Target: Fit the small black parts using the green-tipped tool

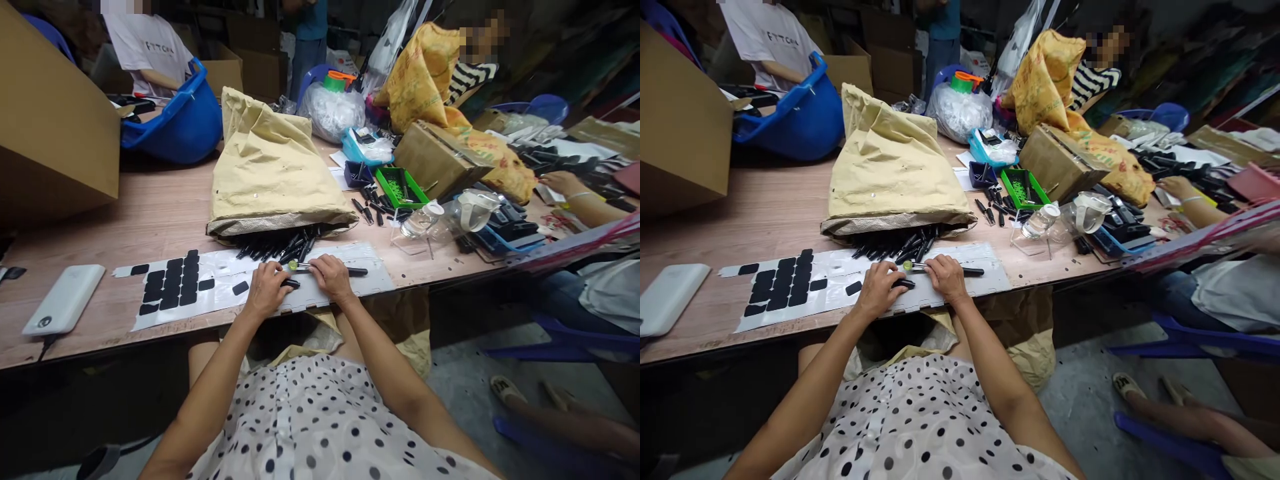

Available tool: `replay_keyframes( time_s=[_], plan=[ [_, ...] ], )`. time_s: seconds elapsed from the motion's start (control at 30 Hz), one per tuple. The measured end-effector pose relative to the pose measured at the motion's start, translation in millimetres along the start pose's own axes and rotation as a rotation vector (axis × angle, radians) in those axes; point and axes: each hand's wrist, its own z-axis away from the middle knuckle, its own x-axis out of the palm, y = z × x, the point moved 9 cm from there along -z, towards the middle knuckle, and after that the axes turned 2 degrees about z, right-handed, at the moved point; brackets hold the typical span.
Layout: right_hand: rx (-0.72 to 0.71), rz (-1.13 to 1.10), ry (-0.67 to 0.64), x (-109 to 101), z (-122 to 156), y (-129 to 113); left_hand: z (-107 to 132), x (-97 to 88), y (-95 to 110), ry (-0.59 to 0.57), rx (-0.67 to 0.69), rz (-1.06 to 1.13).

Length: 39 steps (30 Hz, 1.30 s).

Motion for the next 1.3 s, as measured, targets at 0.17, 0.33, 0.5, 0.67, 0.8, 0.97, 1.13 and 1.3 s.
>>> replay_keyframes(
  time_s=[0.17,0.33,0.5,0.67,0.8,0.97,1.13,1.3],
  plan=[
    [0.006,0.008,-0.009,0,-1,-2,15,-6.5,-23,0.023,-0.017,0.003],
    [0.025,-0.026,-0.025,0,-1,0,33,-29.5,-58,0.130,-0.136,-0.025],
    [0.040,-0.054,-0.024,-5,-3,1,33,-26.6,-72,0.109,-0.160,0.020],
    [0.069,-0.109,0.016,-15,-1,-20,31,-23.0,-74,0.072,-0.180,0.049],
    [0.067,-0.190,-0.008,-15,1,-51,30,-23.7,-73,0.076,-0.172,0.075],
    [-0.004,-0.211,-0.021,-18,-3,-77,30,-23.2,-73,0.089,-0.167,0.090],
    [-0.109,-0.160,-0.058,-13,-5,-85,30,-21.5,-73,0.090,-0.156,0.099],
    [-0.087,-0.123,-0.048,-15,-6,-75,30,-20.3,-74,0.092,-0.173,0.099]
  ],
)
